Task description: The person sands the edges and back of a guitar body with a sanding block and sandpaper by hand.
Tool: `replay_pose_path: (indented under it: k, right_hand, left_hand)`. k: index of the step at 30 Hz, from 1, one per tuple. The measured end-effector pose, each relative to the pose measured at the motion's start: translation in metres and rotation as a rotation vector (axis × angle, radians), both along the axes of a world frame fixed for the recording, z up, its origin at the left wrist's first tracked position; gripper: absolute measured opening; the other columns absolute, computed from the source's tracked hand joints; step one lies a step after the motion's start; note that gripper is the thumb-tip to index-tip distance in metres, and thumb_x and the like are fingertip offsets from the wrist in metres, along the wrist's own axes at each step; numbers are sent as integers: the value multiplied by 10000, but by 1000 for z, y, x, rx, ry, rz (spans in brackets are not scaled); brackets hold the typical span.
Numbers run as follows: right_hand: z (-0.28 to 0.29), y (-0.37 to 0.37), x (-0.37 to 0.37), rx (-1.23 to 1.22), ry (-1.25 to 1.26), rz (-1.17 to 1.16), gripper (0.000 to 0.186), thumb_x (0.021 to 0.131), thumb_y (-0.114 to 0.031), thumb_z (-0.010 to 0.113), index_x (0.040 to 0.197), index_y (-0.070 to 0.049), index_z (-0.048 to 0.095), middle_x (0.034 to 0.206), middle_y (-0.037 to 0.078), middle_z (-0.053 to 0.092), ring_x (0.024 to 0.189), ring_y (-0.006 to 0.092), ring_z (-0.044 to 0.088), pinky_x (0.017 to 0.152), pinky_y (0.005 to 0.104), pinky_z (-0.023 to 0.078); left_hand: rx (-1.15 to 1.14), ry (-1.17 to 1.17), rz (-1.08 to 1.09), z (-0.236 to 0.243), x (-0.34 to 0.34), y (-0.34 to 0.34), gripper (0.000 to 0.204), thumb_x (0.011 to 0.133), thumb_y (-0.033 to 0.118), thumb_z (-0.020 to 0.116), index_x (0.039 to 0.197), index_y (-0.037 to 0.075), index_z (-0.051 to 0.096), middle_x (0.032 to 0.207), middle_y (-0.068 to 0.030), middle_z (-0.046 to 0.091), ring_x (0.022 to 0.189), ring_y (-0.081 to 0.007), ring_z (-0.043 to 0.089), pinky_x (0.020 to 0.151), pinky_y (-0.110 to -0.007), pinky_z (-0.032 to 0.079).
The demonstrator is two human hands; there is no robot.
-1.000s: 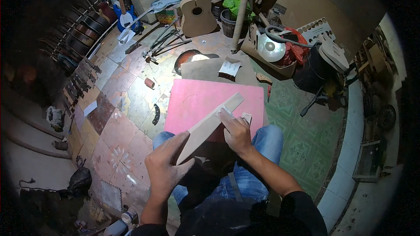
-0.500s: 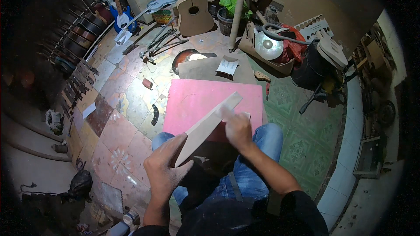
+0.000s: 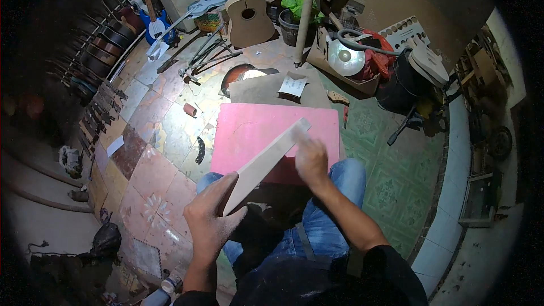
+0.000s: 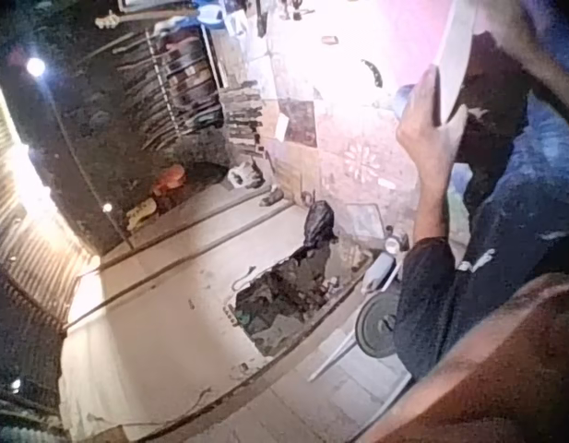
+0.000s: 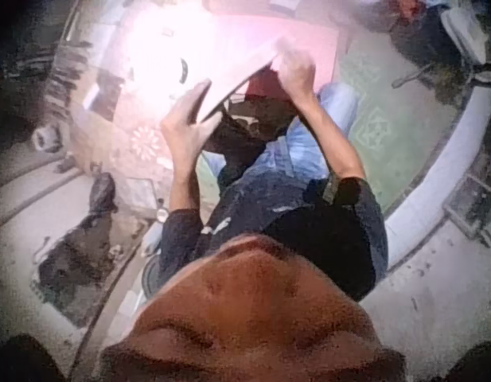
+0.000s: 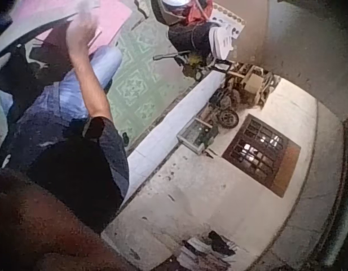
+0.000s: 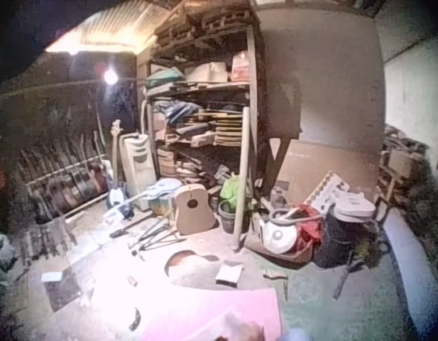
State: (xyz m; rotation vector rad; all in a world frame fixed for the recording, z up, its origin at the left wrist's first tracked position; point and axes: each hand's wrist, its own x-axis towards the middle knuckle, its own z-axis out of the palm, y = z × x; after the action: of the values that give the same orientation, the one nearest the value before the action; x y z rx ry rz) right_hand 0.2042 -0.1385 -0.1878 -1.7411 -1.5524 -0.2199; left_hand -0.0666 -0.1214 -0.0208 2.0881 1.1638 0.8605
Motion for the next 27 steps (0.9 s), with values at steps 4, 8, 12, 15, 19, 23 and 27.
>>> replay_pose_path:
  k: [4,8,12,15,19,23,27]
  right_hand:
    - [-3,-2,3,20,35,110,431,805,33,573,1178,-81,755,1207,103,755,741,284,628,707,417,494]
    - [6,1,1,-34,90,24,451,764,51,597,1162,-81,763,1209,121,752,792,293,661,778,408,521]
    - [18,-12,-25,-92,476,324,525,766,96,541,1234,-39,738,1311,177,701,1173,323,695,1002,404,518]
    - [23,-9,-5,-194,295,220,539,794,110,528,1283,-20,713,1325,219,684,1214,346,680,1078,400,495]
    - [39,-19,-44,-82,734,287,468,815,104,549,1238,3,721,1267,202,716,1195,336,692,1081,380,496]
    - [24,-15,-20,-329,316,219,545,823,92,542,1339,-17,678,1386,218,656,1308,309,631,1167,357,412]
    - [34,-17,-44,-61,899,376,434,811,67,607,1197,-56,763,1258,153,734,1014,296,741,925,356,544]
  left_hand:
    - [-37,-60,29,-10,-9,1,633,619,12,848,1239,66,731,1153,-166,760,1039,-302,754,904,-359,587]
    - [-8,-53,29,-9,-5,3,619,621,7,844,1227,56,734,1142,-166,762,1020,-292,762,894,-351,589]
    - [-80,-130,76,-14,-9,5,600,634,-7,843,1222,34,730,1127,-171,764,1015,-267,765,886,-338,590]
    - [-113,-76,40,-8,-6,1,667,620,-120,771,1277,-40,688,1198,-182,724,1150,-249,705,1026,-364,554]
    - [-112,-53,32,-6,-5,3,665,627,-123,767,1281,-37,687,1198,-185,723,1155,-254,703,1035,-367,550]
    - [-89,-82,48,-10,-6,1,631,638,-82,800,1257,-20,699,1174,-190,735,1104,-259,727,974,-351,567]
    - [-189,-131,35,-14,-13,4,681,630,-140,762,1299,-57,664,1245,-196,699,1195,-268,683,1068,-376,537]
